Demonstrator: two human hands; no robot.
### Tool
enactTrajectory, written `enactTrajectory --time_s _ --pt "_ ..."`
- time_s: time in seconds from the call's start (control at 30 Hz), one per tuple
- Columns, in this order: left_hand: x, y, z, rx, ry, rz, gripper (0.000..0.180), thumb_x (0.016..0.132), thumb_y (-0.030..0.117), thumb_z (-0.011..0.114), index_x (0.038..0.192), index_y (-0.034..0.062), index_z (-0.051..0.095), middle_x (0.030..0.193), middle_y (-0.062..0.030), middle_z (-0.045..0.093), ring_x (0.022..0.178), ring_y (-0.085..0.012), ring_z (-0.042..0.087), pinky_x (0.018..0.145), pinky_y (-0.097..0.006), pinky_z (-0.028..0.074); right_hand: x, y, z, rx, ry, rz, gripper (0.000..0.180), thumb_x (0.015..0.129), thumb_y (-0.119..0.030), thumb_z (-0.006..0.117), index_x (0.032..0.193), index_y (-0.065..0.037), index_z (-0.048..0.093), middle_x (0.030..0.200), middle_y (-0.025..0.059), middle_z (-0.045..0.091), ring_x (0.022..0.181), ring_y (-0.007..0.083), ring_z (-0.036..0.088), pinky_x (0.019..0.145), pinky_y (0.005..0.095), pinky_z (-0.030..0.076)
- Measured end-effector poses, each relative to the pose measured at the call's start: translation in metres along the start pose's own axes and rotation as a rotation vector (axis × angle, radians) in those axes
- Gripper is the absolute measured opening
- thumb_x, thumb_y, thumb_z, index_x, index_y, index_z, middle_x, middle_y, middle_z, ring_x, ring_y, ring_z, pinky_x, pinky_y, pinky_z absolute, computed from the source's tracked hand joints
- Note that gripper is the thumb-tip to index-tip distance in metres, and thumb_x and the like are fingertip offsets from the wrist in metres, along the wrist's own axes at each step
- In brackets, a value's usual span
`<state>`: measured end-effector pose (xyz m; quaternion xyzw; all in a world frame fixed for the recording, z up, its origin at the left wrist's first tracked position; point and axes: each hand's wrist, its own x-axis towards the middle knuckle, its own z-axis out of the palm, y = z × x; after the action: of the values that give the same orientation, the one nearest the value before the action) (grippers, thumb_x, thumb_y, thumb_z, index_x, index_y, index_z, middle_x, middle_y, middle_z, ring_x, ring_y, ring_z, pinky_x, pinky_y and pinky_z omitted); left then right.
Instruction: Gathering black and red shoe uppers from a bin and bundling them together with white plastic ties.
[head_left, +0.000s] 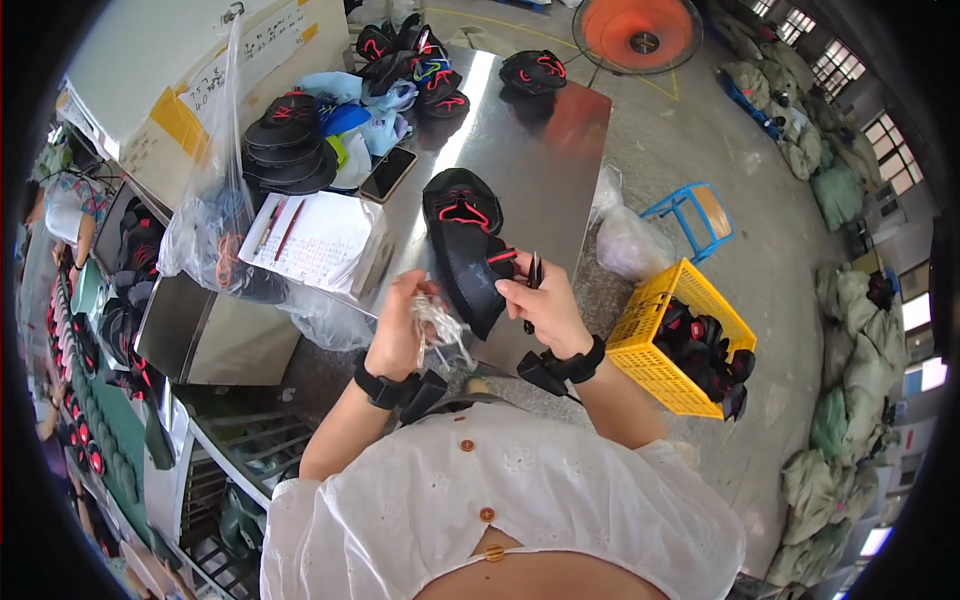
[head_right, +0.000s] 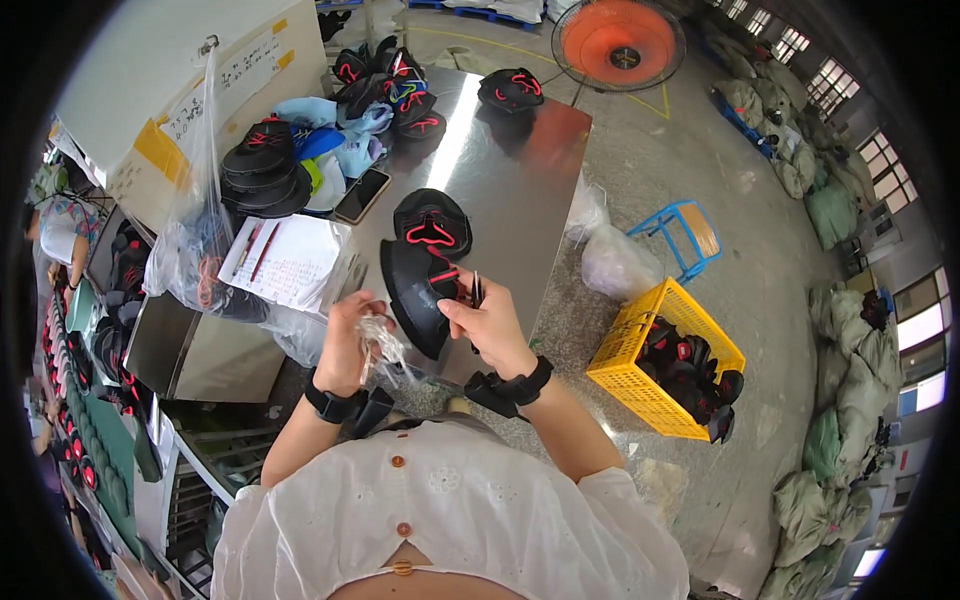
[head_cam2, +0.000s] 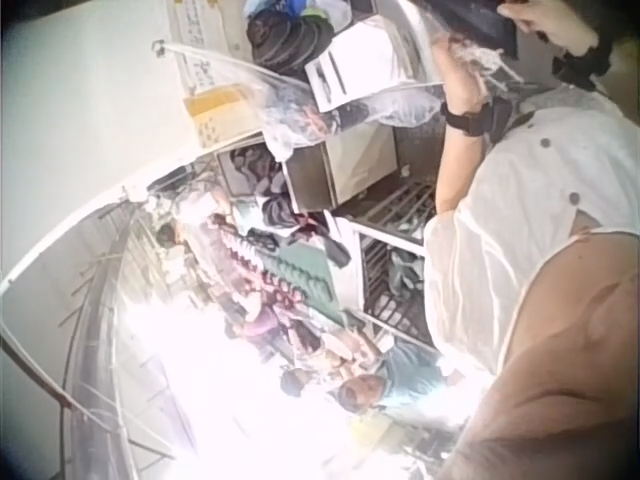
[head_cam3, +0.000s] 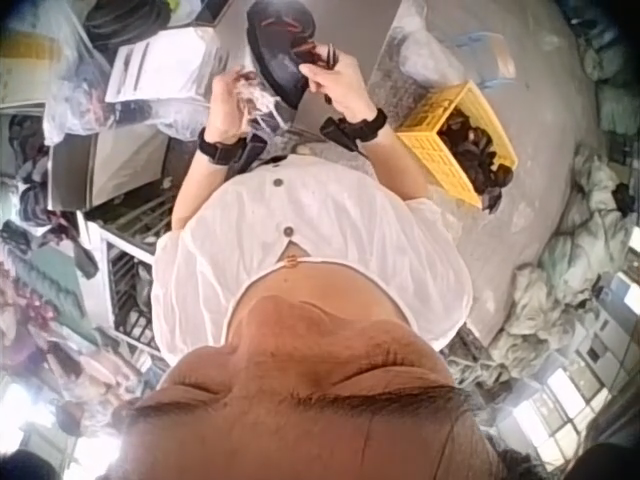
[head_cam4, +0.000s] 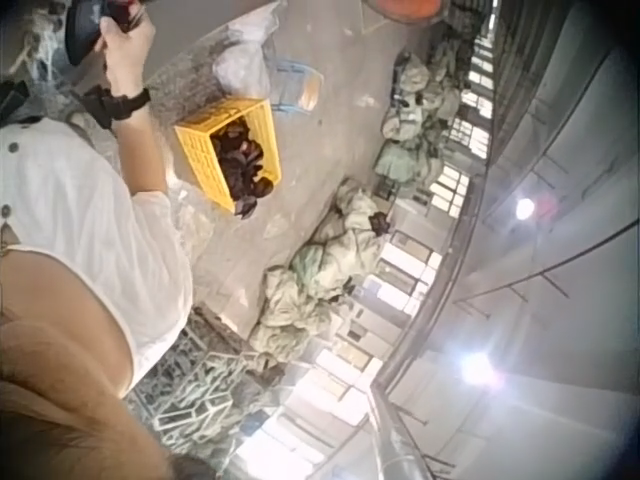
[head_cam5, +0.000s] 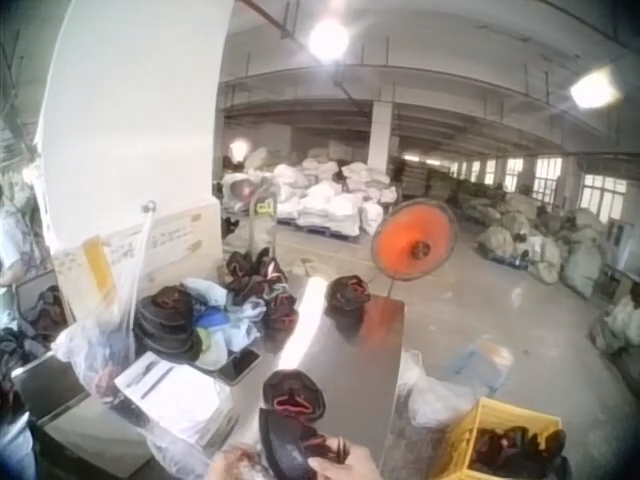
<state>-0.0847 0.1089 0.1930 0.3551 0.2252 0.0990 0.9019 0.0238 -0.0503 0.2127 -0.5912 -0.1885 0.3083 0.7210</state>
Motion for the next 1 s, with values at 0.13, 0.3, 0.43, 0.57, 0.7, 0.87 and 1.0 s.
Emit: enactTrajectory --time_s 0.13,0.3,0.43,0.57,0.7,0.87,1.0 --pt "0.001 0.002 -0.01 -0.073 0.083 0.32 0.022 0.081 0.012 0.047 0.102 0.0092 0.043 0.089 -0.0029 0.047 0.073 -0.0133 0.05 0.058 -0.022 0.039 0.005 0.012 0.003 0.11 0.144 0.014 0.041 0.072 0.002 0.064 0.11 0.007 0.05 0.07 0.0027 0.054 0.047 0.0074 0.048 0.044 0.0192 0.039" --pt "0.001 0.015 0.015 0.773 0.051 0.955 0.024 0.074 -0.007 0.054 0.095 0.0049 0.053 0.097 -0.0068 0.045 0.08 -0.0139 0.049 0.068 -0.021 0.039 0.002 0.022 0.02 0.111 0.152 0.004 0.038 0.071 0.002 0.065 0.106 0.008 0.051 0.072 0.0035 0.056 0.047 0.0083 0.049 0.045 0.0196 0.04" --pt "0.002 0.032 0.037 1.166 -0.008 1.147 0.02 0.071 -0.007 0.059 0.088 0.0026 0.061 0.088 -0.0088 0.056 0.072 -0.0204 0.057 0.063 -0.026 0.045 -0.003 0.024 0.038 0.155 0.145 -0.045 0.033 0.074 -0.002 0.065 0.103 0.006 0.05 0.069 0.0034 0.055 0.045 0.0082 0.048 0.042 0.0201 0.038" --pt "0.002 0.029 0.031 1.296 -0.085 1.203 0.025 0.066 -0.008 0.059 0.088 0.0028 0.062 0.082 -0.0091 0.059 0.073 -0.0259 0.057 0.062 -0.031 0.046 -0.003 0.038 0.039 0.221 0.115 -0.093 0.025 0.075 -0.005 0.065 0.094 0.003 0.051 0.065 0.0036 0.054 0.043 0.0088 0.047 0.039 0.02 0.035" --pt "-0.012 0.024 0.03 1.247 -0.015 1.141 0.025 0.065 -0.009 0.058 0.087 0.003 0.061 0.081 -0.0094 0.06 0.072 -0.0276 0.057 0.062 -0.033 0.046 -0.004 0.041 0.042 0.293 0.123 -0.116 0.025 0.076 -0.006 0.065 0.094 0.002 0.051 0.063 0.0037 0.053 0.042 0.0093 0.046 0.038 0.02 0.034" --pt "-0.019 0.011 0.019 1.279 0.016 1.112 0.023 0.065 -0.01 0.055 0.084 0.0036 0.057 0.08 -0.01 0.06 0.071 -0.0296 0.056 0.062 -0.035 0.045 -0.002 0.037 0.048 0.318 0.162 -0.085 0.018 0.078 -0.007 0.062 0.09 0.001 0.052 0.06 0.0022 0.051 0.041 0.0085 0.044 0.037 0.0197 0.033" --pt "-0.027 0.009 0.016 1.294 -0.045 1.05 0.023 0.066 -0.01 0.055 0.084 0.0034 0.056 0.078 -0.01 0.059 0.07 -0.0301 0.056 0.062 -0.035 0.045 -0.003 0.042 0.046 0.333 0.19 -0.059 0.013 0.079 -0.009 0.061 0.085 -0.001 0.053 0.058 0.0008 0.05 0.041 0.0077 0.043 0.038 0.0189 0.031"
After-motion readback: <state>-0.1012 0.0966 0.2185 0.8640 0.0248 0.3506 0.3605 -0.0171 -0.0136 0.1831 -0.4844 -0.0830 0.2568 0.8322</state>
